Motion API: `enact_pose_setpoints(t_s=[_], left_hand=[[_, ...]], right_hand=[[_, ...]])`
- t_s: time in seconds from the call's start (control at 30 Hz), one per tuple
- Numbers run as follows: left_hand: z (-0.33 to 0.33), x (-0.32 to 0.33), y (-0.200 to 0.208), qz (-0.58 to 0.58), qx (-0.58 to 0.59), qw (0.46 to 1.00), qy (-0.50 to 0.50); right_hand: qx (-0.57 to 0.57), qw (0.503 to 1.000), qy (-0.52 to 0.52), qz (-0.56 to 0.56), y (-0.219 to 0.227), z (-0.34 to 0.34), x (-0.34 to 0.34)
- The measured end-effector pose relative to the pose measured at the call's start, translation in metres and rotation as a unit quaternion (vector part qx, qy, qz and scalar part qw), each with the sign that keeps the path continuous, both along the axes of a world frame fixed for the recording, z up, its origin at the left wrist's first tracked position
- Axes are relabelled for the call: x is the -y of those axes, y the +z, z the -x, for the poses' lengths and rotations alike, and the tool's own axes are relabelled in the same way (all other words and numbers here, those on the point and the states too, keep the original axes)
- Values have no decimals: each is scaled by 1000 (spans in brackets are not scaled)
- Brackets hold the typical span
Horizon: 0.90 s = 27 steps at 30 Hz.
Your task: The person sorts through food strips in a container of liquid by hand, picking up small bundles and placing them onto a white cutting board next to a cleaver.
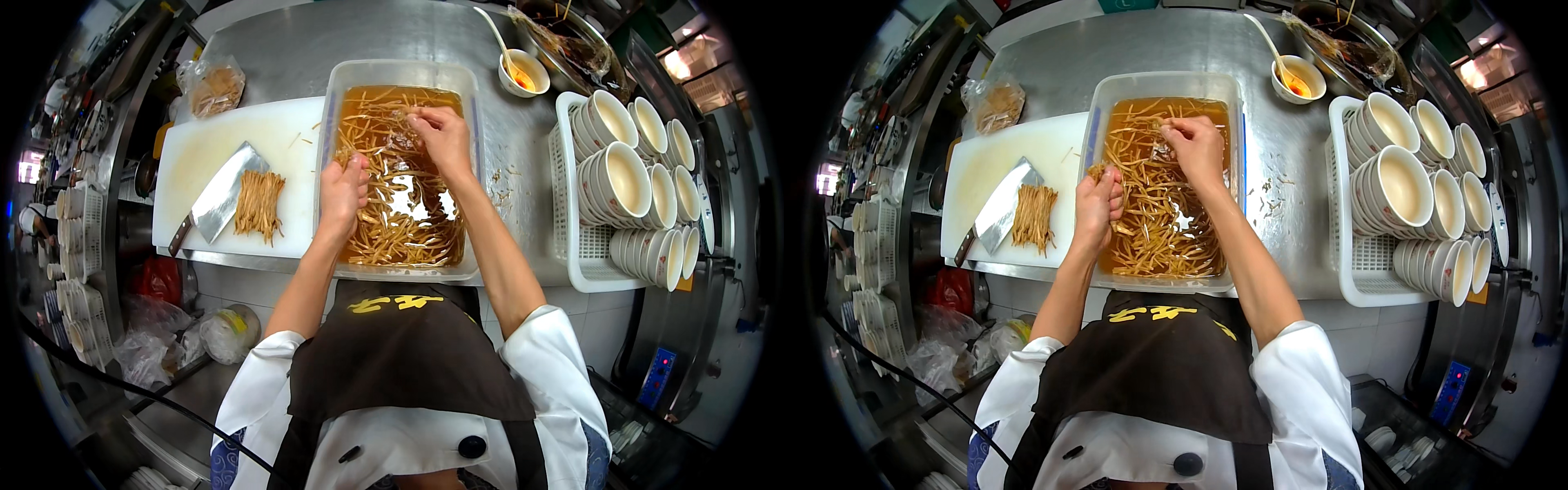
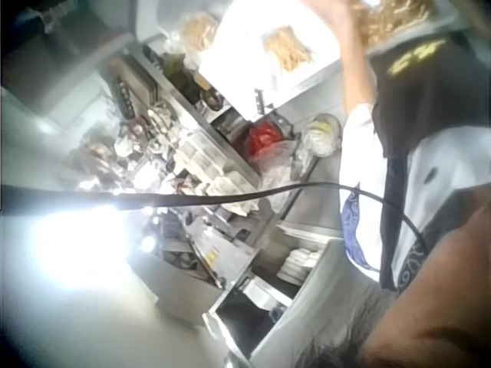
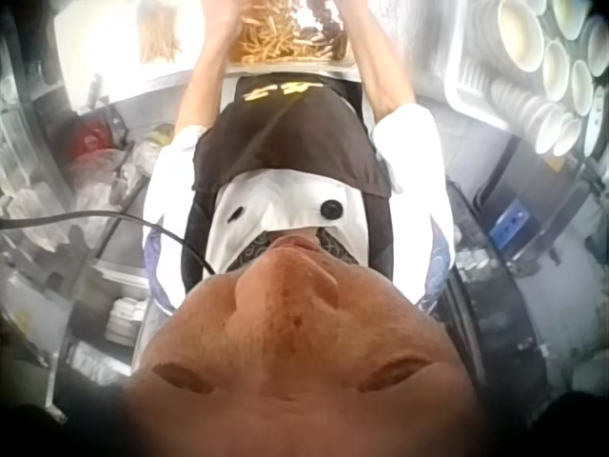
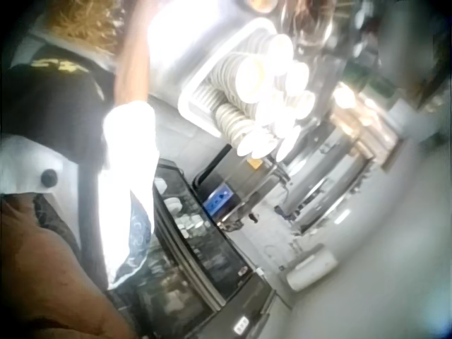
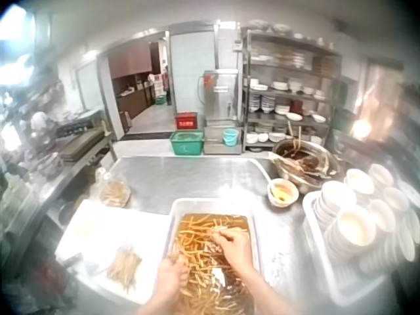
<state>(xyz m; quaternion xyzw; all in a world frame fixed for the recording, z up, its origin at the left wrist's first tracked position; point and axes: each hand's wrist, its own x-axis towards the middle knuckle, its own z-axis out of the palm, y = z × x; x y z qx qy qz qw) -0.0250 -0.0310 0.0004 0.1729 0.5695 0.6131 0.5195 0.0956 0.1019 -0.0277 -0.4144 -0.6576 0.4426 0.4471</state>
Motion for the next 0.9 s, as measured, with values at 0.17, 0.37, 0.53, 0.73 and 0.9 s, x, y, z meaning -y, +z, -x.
enact_pose_setpoints(t_s=[0.17, 0.37, 0.53, 0.73, 0.9], left_hand=[[-7, -6, -8, -32, 97, 994, -36], [-14, -7, -4, -63, 127, 989, -31], [-19, -8, 4, -87, 99, 991, 7], [-20, -7, 5, -72, 74, 994, 43], [-18, -7, 11, -80, 82, 992, 51]], right_hand=[[-314, 872, 2, 375, 17, -3, 37], [-345, 854, 11, 390, 24, 0, 64], [-352, 855, 15, 381, 27, 6, 81], [-365, 835, -1, 412, 29, 9, 89], [-405, 805, -11, 433, 26, 8, 90]])
